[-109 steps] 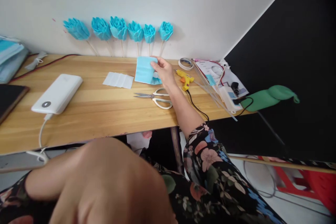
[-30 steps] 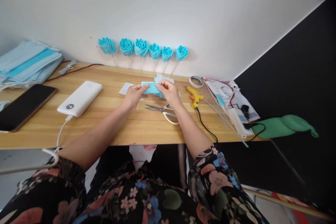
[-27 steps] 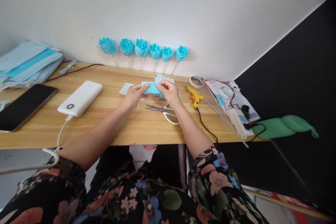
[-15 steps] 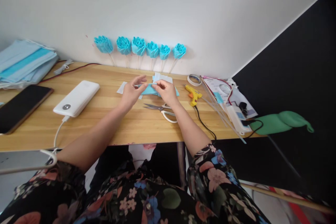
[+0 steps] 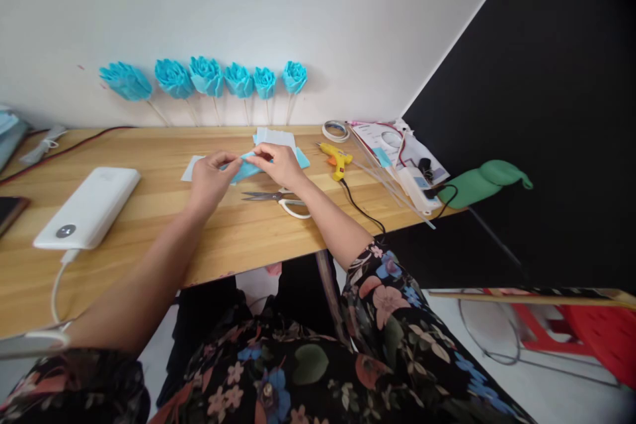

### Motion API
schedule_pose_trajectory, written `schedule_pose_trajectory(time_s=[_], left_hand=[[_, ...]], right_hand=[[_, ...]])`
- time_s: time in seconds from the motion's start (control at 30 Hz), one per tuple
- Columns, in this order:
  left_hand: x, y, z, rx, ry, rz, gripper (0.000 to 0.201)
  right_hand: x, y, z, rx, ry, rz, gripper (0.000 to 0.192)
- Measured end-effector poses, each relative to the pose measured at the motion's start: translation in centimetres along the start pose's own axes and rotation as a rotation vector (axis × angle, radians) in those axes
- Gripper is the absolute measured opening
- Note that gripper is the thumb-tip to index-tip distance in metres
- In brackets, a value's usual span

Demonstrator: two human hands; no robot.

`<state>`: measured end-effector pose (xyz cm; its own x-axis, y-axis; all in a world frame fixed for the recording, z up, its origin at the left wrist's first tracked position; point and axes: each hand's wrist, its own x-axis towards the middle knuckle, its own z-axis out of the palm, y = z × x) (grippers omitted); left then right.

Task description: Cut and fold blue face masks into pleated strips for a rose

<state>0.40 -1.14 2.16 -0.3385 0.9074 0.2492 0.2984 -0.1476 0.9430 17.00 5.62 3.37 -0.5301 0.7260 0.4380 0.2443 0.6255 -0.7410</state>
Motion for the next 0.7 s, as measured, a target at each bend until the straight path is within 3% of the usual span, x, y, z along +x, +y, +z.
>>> schedule_pose_trajectory(time_s=[0.13, 0.23, 0.33, 0.4, 0.47, 0.53, 0.63, 0.7], left_hand=[[-0.4, 0.7, 0.3, -0.095, -0.058, -0.079, 0.02], [-0.7, 1.0, 0.6, -0.138, -0.073, -0.114, 0.019], [-0.6, 0.8, 0.7, -0.163, -0.057, -0.134, 0.019], [-0.4, 0.7, 0.7, -0.178, -0.039, -0.136, 0.019], [-0.3, 0.6, 0.7, -0.208, -0.007, -0.138, 0.019], [-0.3, 0.8, 0.7, -0.266, 0.027, -0.162, 0.019], [-0.3, 1.0, 0.7, -0.35, 0.047, -0.201, 0.023], [-0.3, 1.0, 0.7, -0.378, 0.043, -0.197, 0.025]], right_hand=[[0.1, 0.7, 0.1, 0.006, 0.021, -0.003, 0.028], [0.5, 0.6, -0.6, -0.034, 0.128, -0.027, 0.025], [0.2, -2.3, -2.1, -0.142, 0.23, -0.111, 0.026], [-1.1, -5.9, -3.2, -0.227, 0.206, -0.196, 0.032], [-3.7, -9.6, -4.0, -0.302, 0.127, -0.307, 0.039], [-7.8, -12.2, -4.1, -0.305, -0.074, -0.339, 0.041], [-16.0, -11.8, -2.8, -0.138, -0.356, -0.161, 0.033], [-21.6, -9.3, -1.4, -0.091, -0.294, 0.126, 0.039]])
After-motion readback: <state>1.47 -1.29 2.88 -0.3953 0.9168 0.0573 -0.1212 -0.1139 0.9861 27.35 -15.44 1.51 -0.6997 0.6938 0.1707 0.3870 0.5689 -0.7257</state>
